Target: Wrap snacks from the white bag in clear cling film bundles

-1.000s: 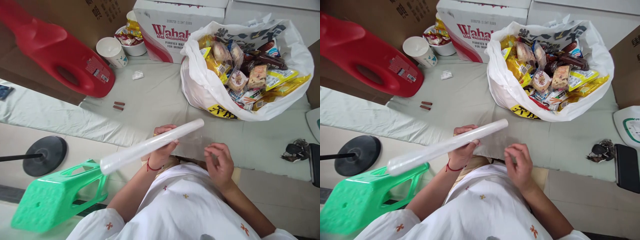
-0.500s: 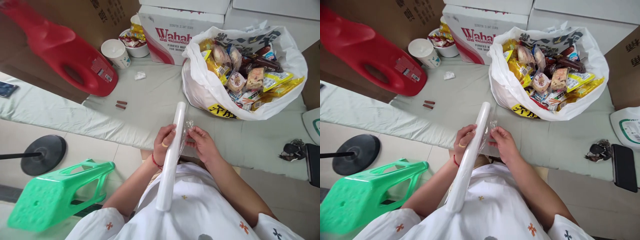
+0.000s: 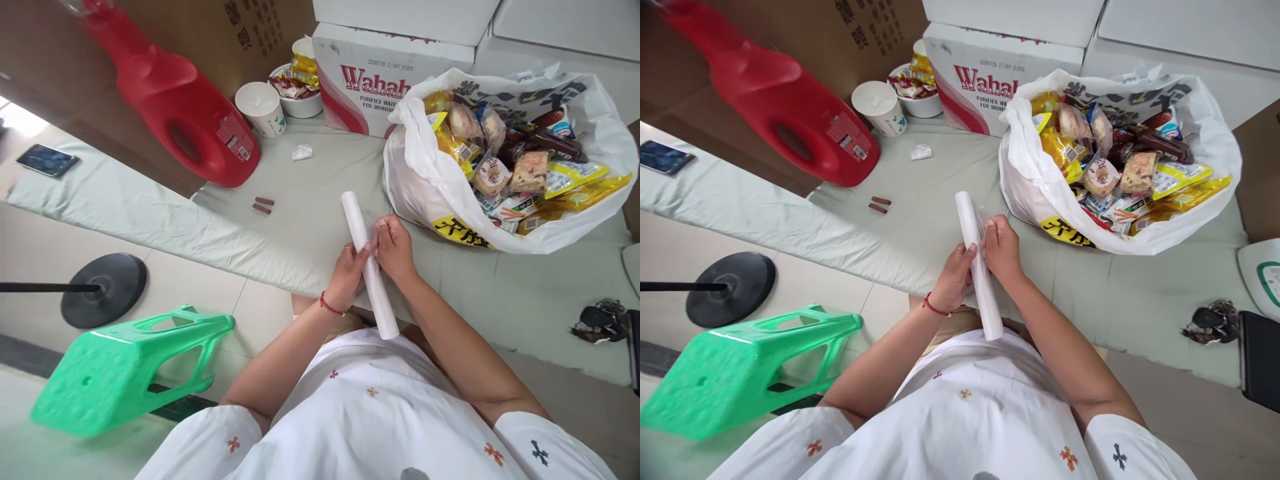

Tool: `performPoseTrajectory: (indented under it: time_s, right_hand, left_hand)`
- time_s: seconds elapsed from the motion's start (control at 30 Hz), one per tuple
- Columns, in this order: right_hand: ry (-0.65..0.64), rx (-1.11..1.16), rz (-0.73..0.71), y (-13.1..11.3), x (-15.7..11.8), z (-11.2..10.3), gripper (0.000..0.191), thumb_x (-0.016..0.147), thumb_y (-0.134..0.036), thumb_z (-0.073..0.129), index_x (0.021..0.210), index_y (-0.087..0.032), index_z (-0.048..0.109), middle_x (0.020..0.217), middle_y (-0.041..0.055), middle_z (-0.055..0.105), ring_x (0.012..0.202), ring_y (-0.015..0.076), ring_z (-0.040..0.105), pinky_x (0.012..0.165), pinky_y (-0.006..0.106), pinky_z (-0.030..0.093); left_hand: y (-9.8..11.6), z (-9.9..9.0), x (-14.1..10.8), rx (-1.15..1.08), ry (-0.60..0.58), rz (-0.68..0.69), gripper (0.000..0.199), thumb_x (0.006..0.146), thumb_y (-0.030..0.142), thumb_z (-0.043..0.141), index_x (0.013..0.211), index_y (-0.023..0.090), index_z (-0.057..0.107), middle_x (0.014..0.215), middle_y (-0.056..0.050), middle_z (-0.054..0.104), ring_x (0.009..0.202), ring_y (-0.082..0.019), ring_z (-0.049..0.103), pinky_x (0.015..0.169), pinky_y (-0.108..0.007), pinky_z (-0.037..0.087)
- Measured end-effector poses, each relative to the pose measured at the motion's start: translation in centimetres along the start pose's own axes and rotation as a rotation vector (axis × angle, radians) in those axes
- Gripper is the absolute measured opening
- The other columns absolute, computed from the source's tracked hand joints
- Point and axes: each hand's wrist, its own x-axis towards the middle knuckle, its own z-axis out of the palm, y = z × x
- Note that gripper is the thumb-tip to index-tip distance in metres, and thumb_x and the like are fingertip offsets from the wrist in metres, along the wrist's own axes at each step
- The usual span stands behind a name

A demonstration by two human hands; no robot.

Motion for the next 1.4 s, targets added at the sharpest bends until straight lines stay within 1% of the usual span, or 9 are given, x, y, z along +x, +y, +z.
performPoseTrajectory:
  time_s: [0.1, 0.37, 0.53, 0.7, 0.87, 1.0, 1.1, 1.2, 1.4]
  right_hand:
    - [-0.015, 0.061, 0.011, -0.5, 0.0, -0.9, 0.041, 0.099, -0.066, 0.049, 0.085, -0.027, 0.050, 0.059, -0.0051, 0.051, 0.051, 0.0147, 0.048, 0.055, 0.030, 0.041]
    - [-0.139, 0.218, 0.227, -0.4, 1.2, -4.9, 0.053, 0.079, -0.075, 0.071, 0.085, -0.024, 0.058, 0.062, -0.0067, 0.052, 0.042, 0.0081, 0.037, 0.038, 0.023, 0.028]
    - [-0.034, 0.278, 0.381, 0.2, -2.5, -3.9, 0.075, 0.075, -0.092, 0.059, 0.103, -0.023, 0.066, 0.094, 0.0066, 0.070, 0.082, 0.0188, 0.066, 0.060, 0.029, 0.057]
    - [0.004, 0.323, 0.465, -0.1, -5.2, -1.4, 0.072, 0.081, -0.091, 0.050, 0.098, -0.023, 0.065, 0.086, 0.0063, 0.069, 0.077, 0.0209, 0.067, 0.058, 0.031, 0.056]
    - [0.027, 0.033, 0.135, -1.2, -4.2, -2.5, 0.053, 0.095, -0.070, 0.054, 0.070, -0.023, 0.053, 0.060, -0.0017, 0.056, 0.056, 0.0138, 0.049, 0.056, 0.027, 0.040]
    - [0.006, -0.331, -0.140, -2.1, -4.1, -3.9, 0.044, 0.105, -0.054, 0.044, 0.072, -0.025, 0.047, 0.058, -0.0019, 0.055, 0.055, 0.0147, 0.048, 0.061, 0.029, 0.036]
    - [-0.125, -0.407, -0.233, -3.1, -4.3, -4.0, 0.038, 0.107, -0.047, 0.041, 0.076, -0.025, 0.046, 0.060, -0.0013, 0.057, 0.055, 0.0152, 0.050, 0.060, 0.028, 0.033]
    - [-0.141, -0.460, -0.290, -4.7, -4.3, -5.1, 0.039, 0.107, -0.046, 0.043, 0.073, -0.025, 0.042, 0.057, -0.0023, 0.051, 0.052, 0.0144, 0.045, 0.057, 0.028, 0.030]
    - [-0.074, -0.472, -0.333, -10.0, -3.5, -9.6, 0.044, 0.106, -0.048, 0.049, 0.069, -0.024, 0.047, 0.052, -0.0050, 0.046, 0.049, 0.0118, 0.042, 0.054, 0.027, 0.035]
  left_hand:
    - [1.2, 0.4, -0.2, 0.000, -0.088, -0.046, 0.060, 0.064, 0.060, 0.092, 0.094, 0.017, 0.062, 0.074, 0.001, 0.063, 0.063, -0.012, 0.057, 0.061, -0.026, 0.047]
    - [4.3, -0.8, -0.3, 0.143, 0.051, -0.011, 0.055, 0.063, 0.051, 0.093, 0.089, 0.021, 0.055, 0.067, 0.006, 0.058, 0.056, -0.010, 0.051, 0.055, -0.023, 0.039]
    - [3.2, -0.5, 0.1, 0.229, 0.220, 0.185, 0.045, 0.071, 0.043, 0.088, 0.088, 0.021, 0.054, 0.075, 0.006, 0.056, 0.067, -0.011, 0.051, 0.063, -0.023, 0.041]
    - [1.8, 0.6, -0.3, 0.166, 0.146, 0.221, 0.044, 0.075, 0.045, 0.087, 0.093, 0.022, 0.054, 0.082, 0.005, 0.060, 0.072, -0.012, 0.056, 0.067, -0.025, 0.046]
    - [1.3, 0.5, -1.4, 0.012, 0.040, 0.094, 0.043, 0.073, 0.042, 0.088, 0.095, 0.020, 0.059, 0.079, 0.004, 0.065, 0.067, -0.012, 0.059, 0.064, -0.025, 0.048]
    - [1.2, 0.1, -1.6, -0.251, -0.033, -0.092, 0.042, 0.069, 0.046, 0.082, 0.093, 0.018, 0.063, 0.080, -0.001, 0.068, 0.068, -0.016, 0.064, 0.063, -0.030, 0.054]
    - [0.9, 0.6, -1.6, -0.313, -0.014, -0.096, 0.048, 0.071, 0.057, 0.082, 0.090, 0.017, 0.063, 0.075, 0.000, 0.065, 0.062, -0.014, 0.062, 0.061, -0.030, 0.054]
    - [0.9, 0.7, -1.6, -0.210, -0.020, -0.100, 0.048, 0.068, 0.046, 0.093, 0.091, 0.019, 0.061, 0.071, 0.004, 0.061, 0.057, -0.010, 0.059, 0.059, -0.027, 0.053]
    - [1.2, -1.9, -2.2, -0.441, -0.265, -0.213, 0.050, 0.065, 0.037, 0.091, 0.103, 0.015, 0.069, 0.089, -0.003, 0.071, 0.083, -0.017, 0.070, 0.079, -0.031, 0.062]
